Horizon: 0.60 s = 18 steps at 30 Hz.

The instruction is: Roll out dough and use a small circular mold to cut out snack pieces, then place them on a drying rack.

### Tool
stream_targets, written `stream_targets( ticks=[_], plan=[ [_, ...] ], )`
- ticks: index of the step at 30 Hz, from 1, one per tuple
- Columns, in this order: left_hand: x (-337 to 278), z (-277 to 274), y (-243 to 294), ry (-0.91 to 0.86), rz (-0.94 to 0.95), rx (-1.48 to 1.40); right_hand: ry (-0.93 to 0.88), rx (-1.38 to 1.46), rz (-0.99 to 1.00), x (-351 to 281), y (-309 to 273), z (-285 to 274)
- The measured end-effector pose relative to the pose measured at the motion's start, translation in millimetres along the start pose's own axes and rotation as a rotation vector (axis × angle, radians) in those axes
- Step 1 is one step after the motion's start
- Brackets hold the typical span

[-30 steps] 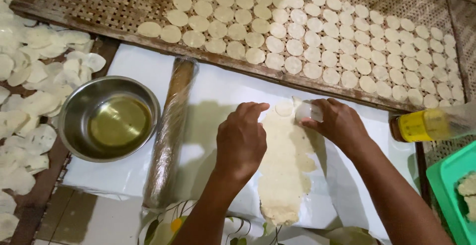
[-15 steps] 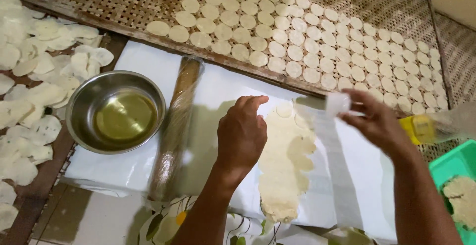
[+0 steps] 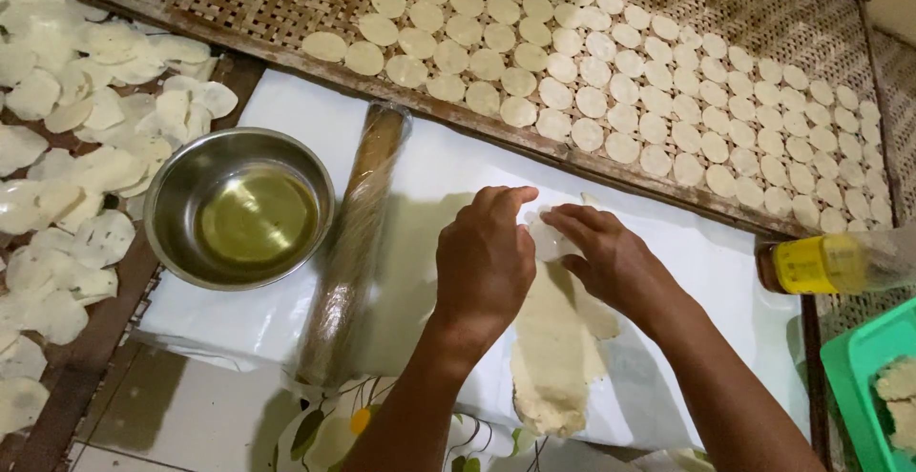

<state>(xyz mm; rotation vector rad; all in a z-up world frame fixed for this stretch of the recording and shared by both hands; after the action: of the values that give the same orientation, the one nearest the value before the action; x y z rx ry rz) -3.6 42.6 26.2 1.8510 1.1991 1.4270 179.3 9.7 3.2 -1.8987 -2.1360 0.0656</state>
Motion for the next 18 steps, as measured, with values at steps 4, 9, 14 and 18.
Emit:
stream_targets(
  ticks=[4, 9, 14, 18],
  plan=[
    [1, 0, 0, -0.011, -0.011, 0.004, -0.004, -0.027, -0.024, 7, -11, 0],
    [-1, 3, -1, -0.044, -0.040, 0.012, -0.020, -0.091, -0.027, 9, -11, 1],
    [-1, 1, 1, -0.050, -0.018, 0.031, -0.099, -0.154, 0.103, 16, -5, 2],
    [-7, 10, -3, -0.063, 0.001, 0.017, -0.096, -0.105, 0.174, 15, -4, -5]
  ],
)
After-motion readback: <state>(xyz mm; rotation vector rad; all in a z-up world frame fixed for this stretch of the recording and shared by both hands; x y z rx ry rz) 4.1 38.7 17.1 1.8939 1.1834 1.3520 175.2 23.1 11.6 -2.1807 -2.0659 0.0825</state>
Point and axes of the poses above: each hand's wrist, its own x-axis towards the middle knuckle, its own z-axis out of the palm, y = z × x, the point moved 5 cm from there along x, towards the middle knuckle, and after that the axes turned 12 degrees about y, right-handed, at the moved point
